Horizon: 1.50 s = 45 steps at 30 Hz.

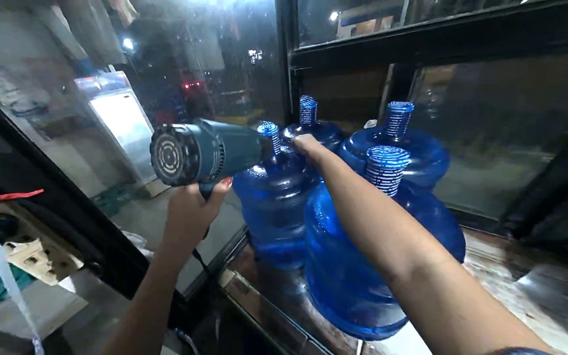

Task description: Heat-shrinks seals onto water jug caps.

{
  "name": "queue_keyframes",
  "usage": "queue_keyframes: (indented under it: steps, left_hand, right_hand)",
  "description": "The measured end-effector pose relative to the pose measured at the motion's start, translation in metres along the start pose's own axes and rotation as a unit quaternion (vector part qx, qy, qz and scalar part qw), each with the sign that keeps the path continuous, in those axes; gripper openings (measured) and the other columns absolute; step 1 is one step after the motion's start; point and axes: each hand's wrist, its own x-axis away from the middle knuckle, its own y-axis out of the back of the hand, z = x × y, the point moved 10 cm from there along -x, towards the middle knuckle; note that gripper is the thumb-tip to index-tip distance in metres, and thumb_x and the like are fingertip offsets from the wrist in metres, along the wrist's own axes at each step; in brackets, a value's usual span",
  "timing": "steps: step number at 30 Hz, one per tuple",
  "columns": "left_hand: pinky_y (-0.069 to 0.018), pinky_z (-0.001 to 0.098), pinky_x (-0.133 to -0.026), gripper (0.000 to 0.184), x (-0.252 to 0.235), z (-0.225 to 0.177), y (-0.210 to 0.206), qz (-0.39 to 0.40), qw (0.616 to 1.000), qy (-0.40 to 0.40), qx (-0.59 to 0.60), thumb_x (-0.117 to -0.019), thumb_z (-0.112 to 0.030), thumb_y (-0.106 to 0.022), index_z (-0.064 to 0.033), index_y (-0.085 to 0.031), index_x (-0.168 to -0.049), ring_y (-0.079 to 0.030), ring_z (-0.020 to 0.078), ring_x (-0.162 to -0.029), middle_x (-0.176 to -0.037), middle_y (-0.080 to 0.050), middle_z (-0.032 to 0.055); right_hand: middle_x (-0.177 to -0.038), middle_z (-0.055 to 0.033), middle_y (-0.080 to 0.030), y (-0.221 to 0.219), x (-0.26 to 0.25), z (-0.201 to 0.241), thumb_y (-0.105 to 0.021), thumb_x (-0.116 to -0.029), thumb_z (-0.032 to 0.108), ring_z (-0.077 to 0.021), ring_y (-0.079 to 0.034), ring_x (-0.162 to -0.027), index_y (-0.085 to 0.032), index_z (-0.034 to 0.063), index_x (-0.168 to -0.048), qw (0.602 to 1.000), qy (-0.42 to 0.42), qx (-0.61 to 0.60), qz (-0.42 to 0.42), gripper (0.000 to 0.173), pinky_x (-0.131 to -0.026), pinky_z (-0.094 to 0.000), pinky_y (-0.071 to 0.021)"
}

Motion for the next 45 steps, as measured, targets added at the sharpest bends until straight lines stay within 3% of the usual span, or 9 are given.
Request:
queue_keyframes:
  steps: [2, 6, 10, 15, 18, 23, 30, 39, 45]
  left_hand:
    - [-0.0538, 0.0388, -0.071, 0.043, 0.011, 0.005, -0.007, -0.012, 0.999, 0.011, 0.029, -0.0993, -0.040, -0.062, 0.0015, -0.068, -0.109, -0.064, 0.0150, -0.077, -0.086, -0.067, 0.0113]
    - [-0.0540, 0.0399, -0.083, 0.048, 0.027, 0.013, -0.011, -0.046, 0.996, 0.060, 0.052, -0.0988, -0.039, -0.064, 0.0056, -0.066, -0.117, -0.066, 0.0178, -0.091, -0.098, -0.069, 0.0178]
    - [-0.0532, 0.0273, -0.084, 0.043, 0.033, 0.010, -0.009, -0.074, 0.992, 0.063, 0.085, -0.0991, -0.035, -0.063, 0.0037, -0.066, -0.117, -0.065, 0.0055, -0.092, -0.098, -0.069, 0.0109]
    - [-0.0517, 0.0431, -0.092, 0.046, 0.033, 0.034, -0.013, -0.021, 0.979, 0.166, 0.112, -0.1000, -0.037, -0.063, 0.0002, -0.062, -0.127, -0.065, 0.0184, -0.103, -0.110, -0.068, 0.0156]
    - [-0.0515, 0.0410, -0.091, 0.047, 0.033, 0.049, -0.010, -0.047, 0.970, 0.206, 0.123, -0.1014, -0.036, -0.063, 0.0016, -0.059, -0.130, -0.065, 0.0177, -0.103, -0.113, -0.067, 0.0172]
    - [-0.0522, 0.0353, -0.094, 0.043, 0.039, 0.048, -0.016, -0.049, 0.969, 0.179, 0.165, -0.1003, -0.033, -0.063, 0.0011, -0.062, -0.128, -0.064, 0.0119, -0.107, -0.115, -0.068, 0.0139]
    - [-0.0548, 0.0302, -0.077, 0.037, 0.038, 0.011, -0.033, -0.085, 0.982, 0.095, 0.139, -0.0997, -0.032, -0.066, 0.0002, -0.067, -0.117, -0.065, 0.0076, -0.084, -0.093, -0.070, 0.0084]
    - [-0.0535, 0.0428, -0.087, 0.041, 0.030, 0.041, -0.033, -0.038, 0.981, 0.148, 0.119, -0.1013, -0.033, -0.064, 0.0022, -0.064, -0.123, -0.067, 0.0212, -0.096, -0.102, -0.069, 0.0172]
    - [-0.0518, 0.0402, -0.094, 0.045, 0.027, 0.080, -0.007, -0.098, 0.964, 0.198, 0.149, -0.0997, -0.030, -0.066, 0.0018, -0.060, -0.131, -0.065, 0.0184, -0.106, -0.114, -0.069, 0.0175]
  right_hand:
    - [-0.135, -0.0309, -0.056, 0.012, 0.001, -0.005, -0.046, -0.1080, 0.017, -0.0397, -0.054, -0.127, -0.058, -0.0143, -0.126, 0.997, -0.034, -0.051, -0.057, 0.038, -0.106, -0.0551, -0.0403]
    - [-0.132, -0.0276, -0.058, 0.028, 0.005, -0.011, -0.039, -0.1098, 0.018, -0.0371, -0.057, -0.121, -0.060, -0.0112, -0.125, 0.980, -0.057, -0.133, -0.137, 0.039, -0.102, -0.0539, -0.0425]
    - [-0.131, -0.0261, -0.060, 0.033, 0.005, -0.012, -0.037, -0.1086, 0.019, -0.0369, -0.059, -0.122, -0.061, -0.0087, -0.123, 0.974, -0.061, -0.147, -0.163, 0.039, -0.102, -0.0549, -0.0445]
    - [-0.128, -0.0269, -0.061, 0.028, 0.002, -0.009, -0.040, -0.1075, 0.019, -0.0384, -0.060, -0.119, -0.061, -0.0073, -0.123, 0.972, -0.041, -0.166, -0.160, 0.037, -0.099, -0.0565, -0.0468]
    - [-0.129, -0.0269, -0.061, 0.027, 0.001, -0.006, -0.042, -0.1072, 0.019, -0.0387, -0.060, -0.120, -0.063, -0.0071, -0.122, 0.976, -0.033, -0.148, -0.154, 0.036, -0.099, -0.0571, -0.0464]
    - [-0.124, -0.0250, -0.064, 0.031, -0.004, -0.012, -0.042, -0.1060, 0.019, -0.0373, -0.062, -0.114, -0.063, -0.0060, -0.121, 0.973, -0.035, -0.153, -0.171, 0.036, -0.096, -0.0563, -0.0478]
    - [-0.127, -0.0273, -0.061, 0.041, 0.009, -0.007, -0.041, -0.1077, 0.019, -0.0386, -0.061, -0.117, -0.059, -0.0076, -0.126, 0.973, -0.051, -0.117, -0.191, 0.037, -0.097, -0.0564, -0.0464]
    - [-0.127, -0.0310, -0.061, 0.000, 0.018, 0.033, -0.050, -0.1016, 0.011, -0.0437, -0.059, -0.119, -0.057, -0.0075, -0.133, 0.995, 0.053, -0.006, -0.080, 0.037, -0.098, -0.0609, -0.0456]
    - [-0.147, -0.0332, -0.042, -0.059, 0.003, 0.041, -0.077, -0.0816, 0.018, -0.0453, -0.046, -0.137, -0.022, -0.0072, -0.152, 0.995, 0.039, -0.006, -0.094, 0.093, -0.108, -0.0639, -0.0383]
